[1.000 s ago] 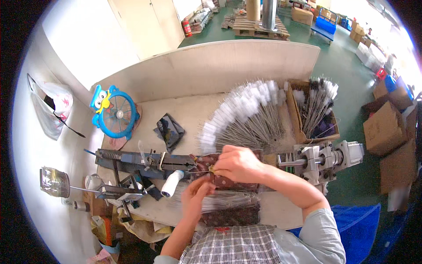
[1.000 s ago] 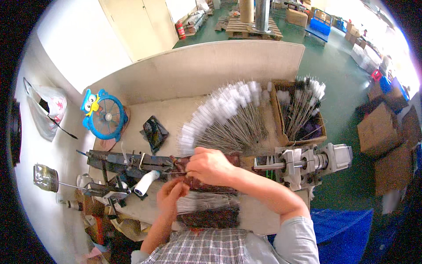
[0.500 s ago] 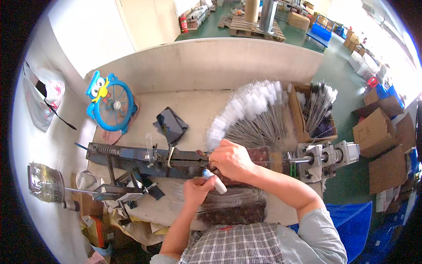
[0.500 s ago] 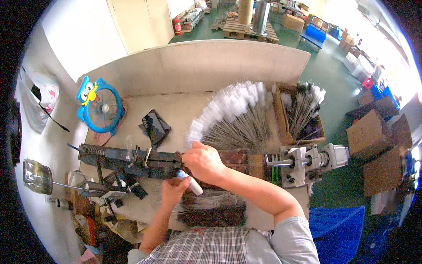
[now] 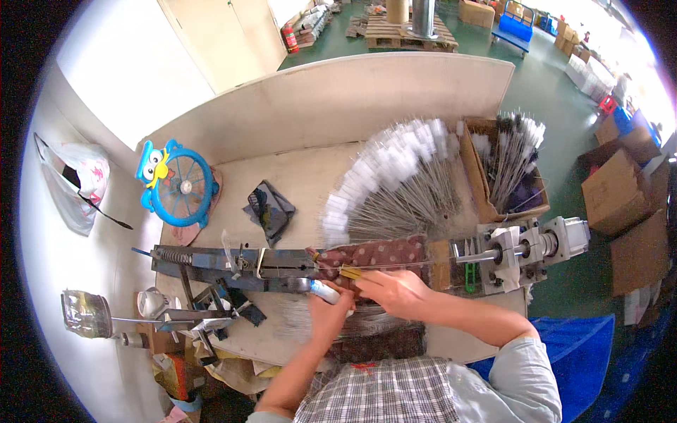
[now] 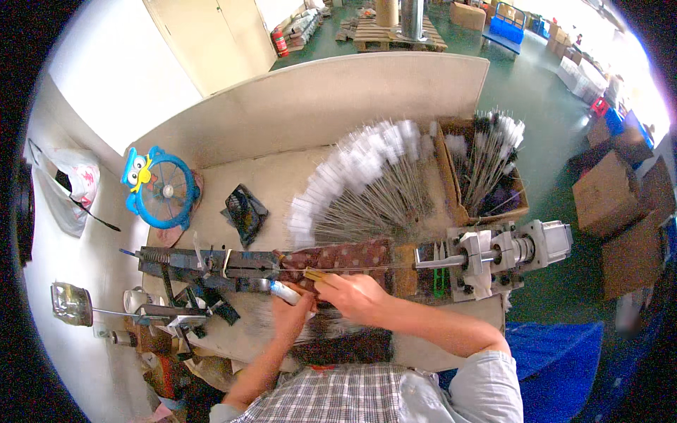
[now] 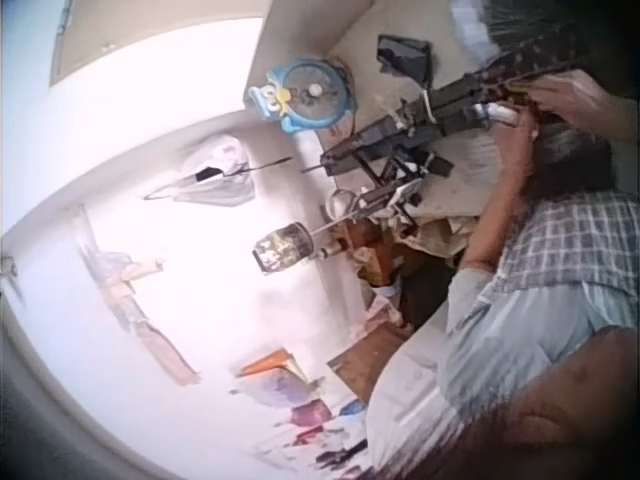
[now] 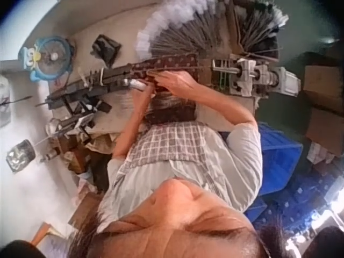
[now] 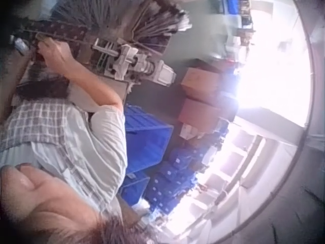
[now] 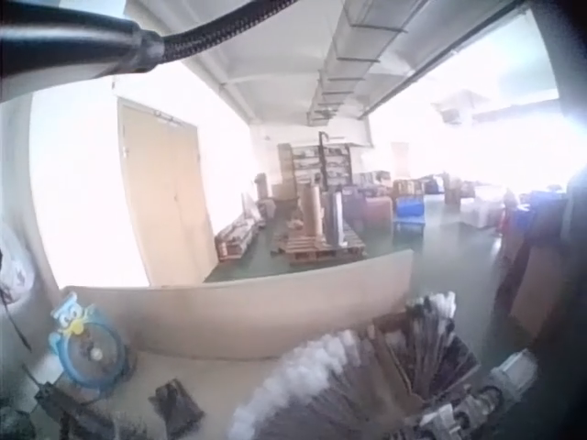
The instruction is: The person is using a manual or semi-automatic machine to assemble industrial brushes by inserting metal cores into plastic brush heads.
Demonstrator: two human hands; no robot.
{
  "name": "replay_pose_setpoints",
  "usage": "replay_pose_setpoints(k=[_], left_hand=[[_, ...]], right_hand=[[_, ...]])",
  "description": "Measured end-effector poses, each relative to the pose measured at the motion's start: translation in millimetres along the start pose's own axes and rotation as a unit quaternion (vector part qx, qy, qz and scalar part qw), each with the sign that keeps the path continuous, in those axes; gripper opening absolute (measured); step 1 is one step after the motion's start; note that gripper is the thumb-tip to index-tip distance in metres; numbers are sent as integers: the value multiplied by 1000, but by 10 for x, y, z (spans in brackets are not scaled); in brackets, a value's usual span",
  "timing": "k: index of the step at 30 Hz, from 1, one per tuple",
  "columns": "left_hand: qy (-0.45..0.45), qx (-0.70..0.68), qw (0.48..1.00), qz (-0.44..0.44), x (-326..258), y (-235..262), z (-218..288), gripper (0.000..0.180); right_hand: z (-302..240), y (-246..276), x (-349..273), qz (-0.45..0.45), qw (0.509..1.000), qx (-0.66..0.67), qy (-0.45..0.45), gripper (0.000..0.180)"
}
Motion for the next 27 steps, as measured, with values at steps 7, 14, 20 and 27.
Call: replay_pose_setpoints(k=[7,14,20,27], left_hand=[[85,426,900,-41,-24,359,48,37],[50,-240,943,223,-632,1912,-473,30],[21,-311,927,209,-672,2100,-256,27],[-26,-330,912,242,-593,2214,-455,14]], right_hand=[[98,-212,242,-76,994,-40,-68,25],[-1,-8,91,-56,997,9,-49,24],[33,23,82,-84,993,45,-72,34],[-236,278,84,-102,992,-10,-71,30]])
Point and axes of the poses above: each hand's wrist, its own x-axis towards the middle knuckle, its own y-axis out of the back of the hand, z = x × y, the point moved 8 cm from there along x, towards the middle knuckle, and after that the axes turned 12 degrees about -z, right-handed, at the moved point
